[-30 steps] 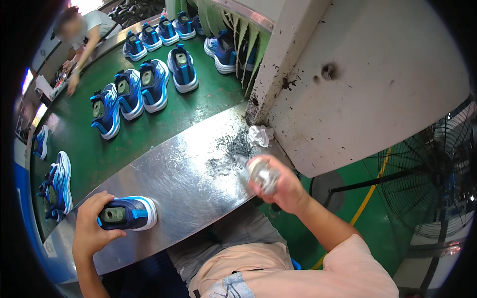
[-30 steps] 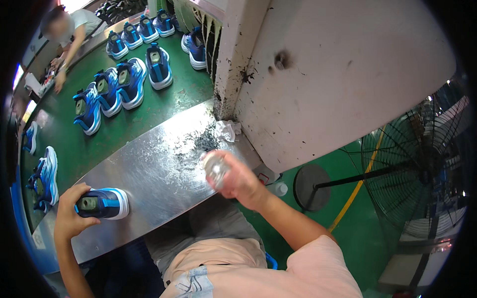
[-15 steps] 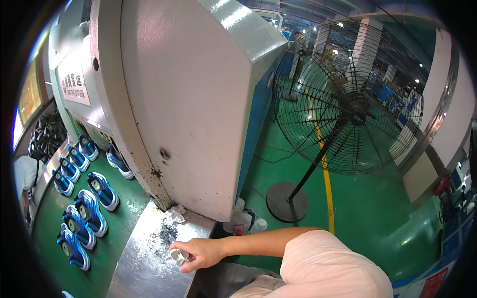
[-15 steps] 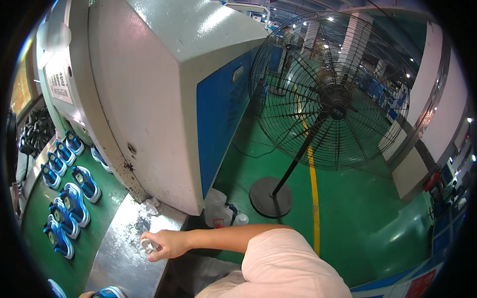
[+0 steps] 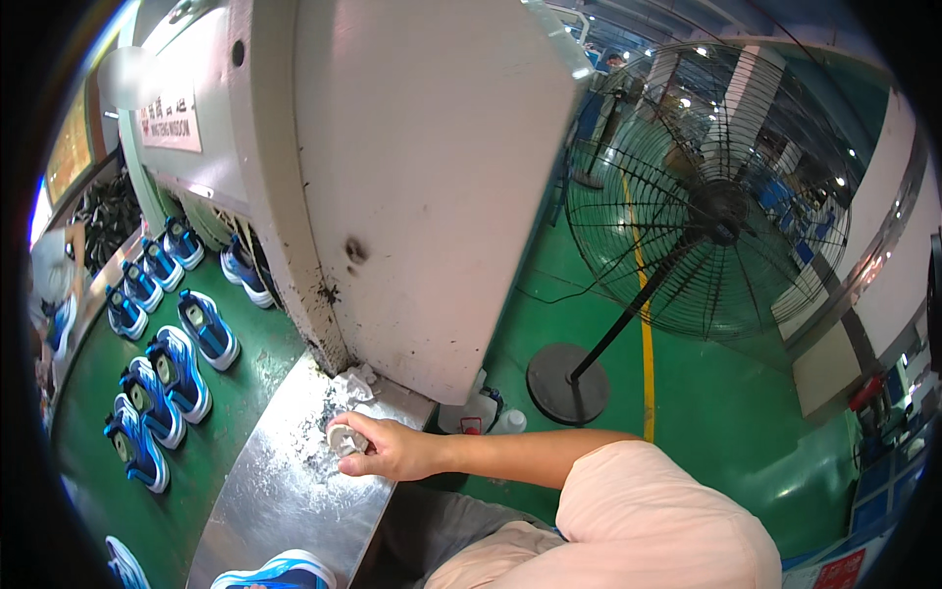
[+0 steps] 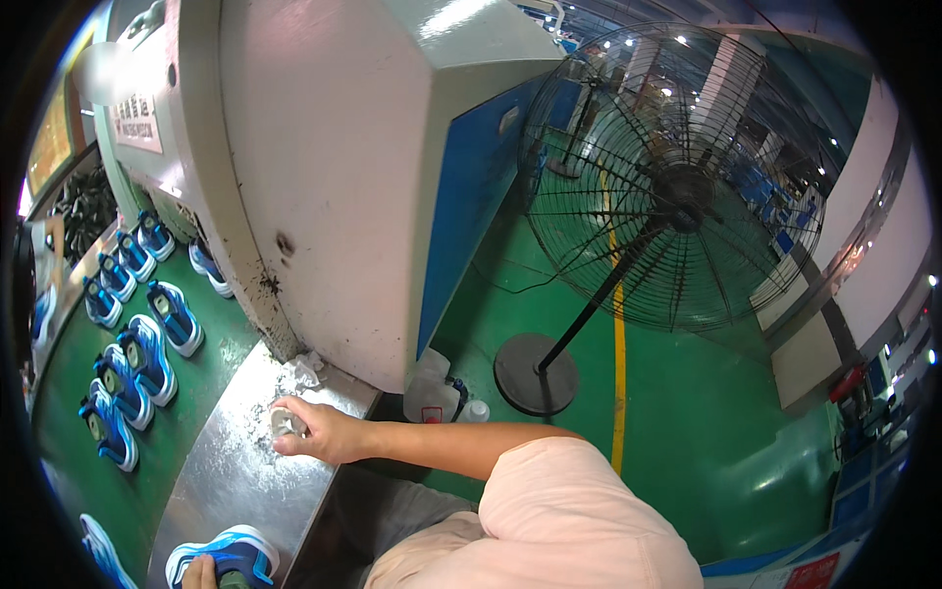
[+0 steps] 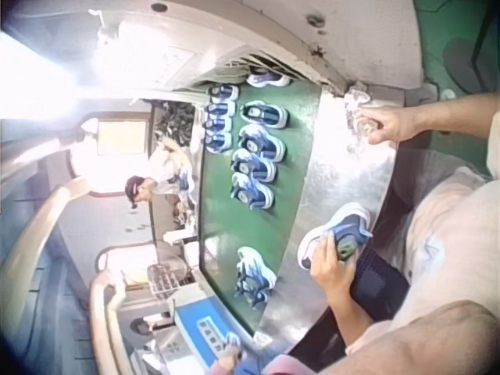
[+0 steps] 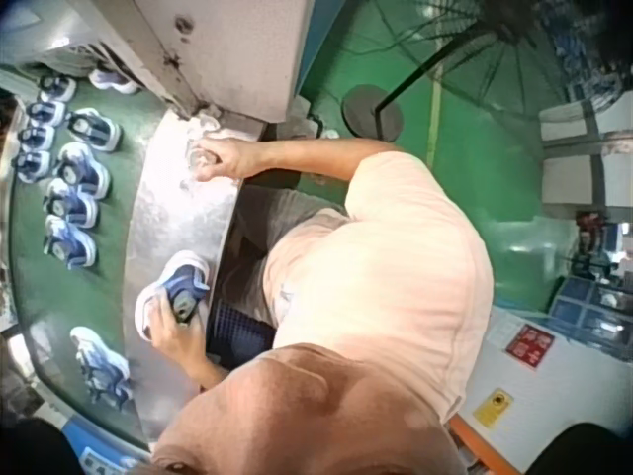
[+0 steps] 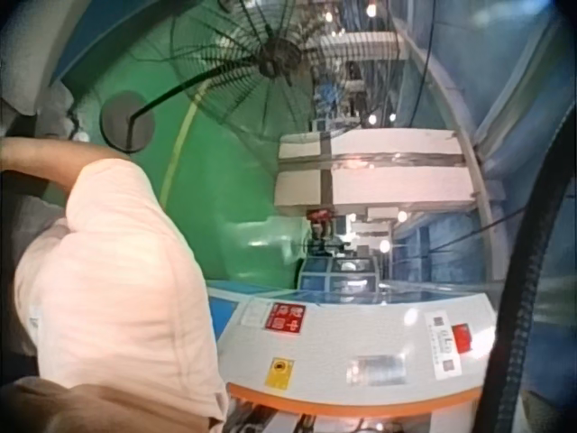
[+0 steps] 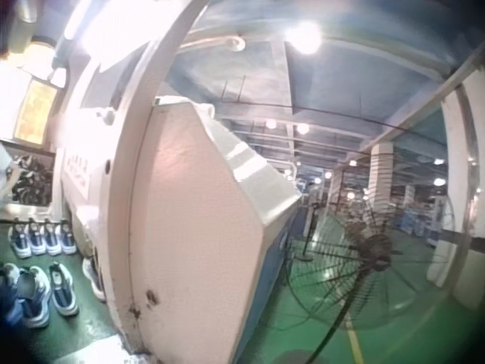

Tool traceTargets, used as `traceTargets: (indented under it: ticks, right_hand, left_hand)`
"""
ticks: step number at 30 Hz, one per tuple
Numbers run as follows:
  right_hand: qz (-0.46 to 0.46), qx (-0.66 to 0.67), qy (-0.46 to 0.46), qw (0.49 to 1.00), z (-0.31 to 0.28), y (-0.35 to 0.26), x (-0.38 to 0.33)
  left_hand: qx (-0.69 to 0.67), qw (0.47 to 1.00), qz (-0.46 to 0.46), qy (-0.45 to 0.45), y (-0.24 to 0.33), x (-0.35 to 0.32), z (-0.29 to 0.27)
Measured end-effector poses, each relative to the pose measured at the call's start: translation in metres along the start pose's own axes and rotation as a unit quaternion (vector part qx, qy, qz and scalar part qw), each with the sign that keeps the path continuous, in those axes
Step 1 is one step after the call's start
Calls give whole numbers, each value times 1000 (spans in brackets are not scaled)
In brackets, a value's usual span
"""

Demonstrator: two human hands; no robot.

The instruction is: The person applies a liquid from a syringe to the seam between the upper and sole of shoes, takes finished shoes from a workstation, and places them onto a conveyor belt.

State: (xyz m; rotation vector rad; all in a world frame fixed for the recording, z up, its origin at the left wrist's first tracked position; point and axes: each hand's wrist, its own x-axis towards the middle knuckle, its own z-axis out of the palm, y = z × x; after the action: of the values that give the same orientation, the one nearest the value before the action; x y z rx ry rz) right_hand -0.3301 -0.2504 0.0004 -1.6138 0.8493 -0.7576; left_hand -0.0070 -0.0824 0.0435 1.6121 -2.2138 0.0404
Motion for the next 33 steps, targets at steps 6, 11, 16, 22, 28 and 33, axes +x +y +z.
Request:
traceTargets:
  ticks: [6,11,16,22,28,33]
  right_hand:
    - [-10,-13,-42,999,21,-31,10]
    - [112,67,16,991,18,-17,-1]
    - [195,9,-11,981,36,-41,-1]
    - [89,256,-172,947,99,-115,49]
    - [171,320,-403,840,188,-142,105]
    - [242,319,-418,816,240,-136,116]
  left_hand:
    - [22,998,-34,54,13,3,-18]
    - [-1,997,-28,75,6,-5,2]
    - [-4,988,-77,130,11,-42,17]
    - [-10,986,-95,134,24,-55,27]
    - [-15,986,-54,159,19,-54,30]
    - [-37,983,-53,171,17,-63,34]
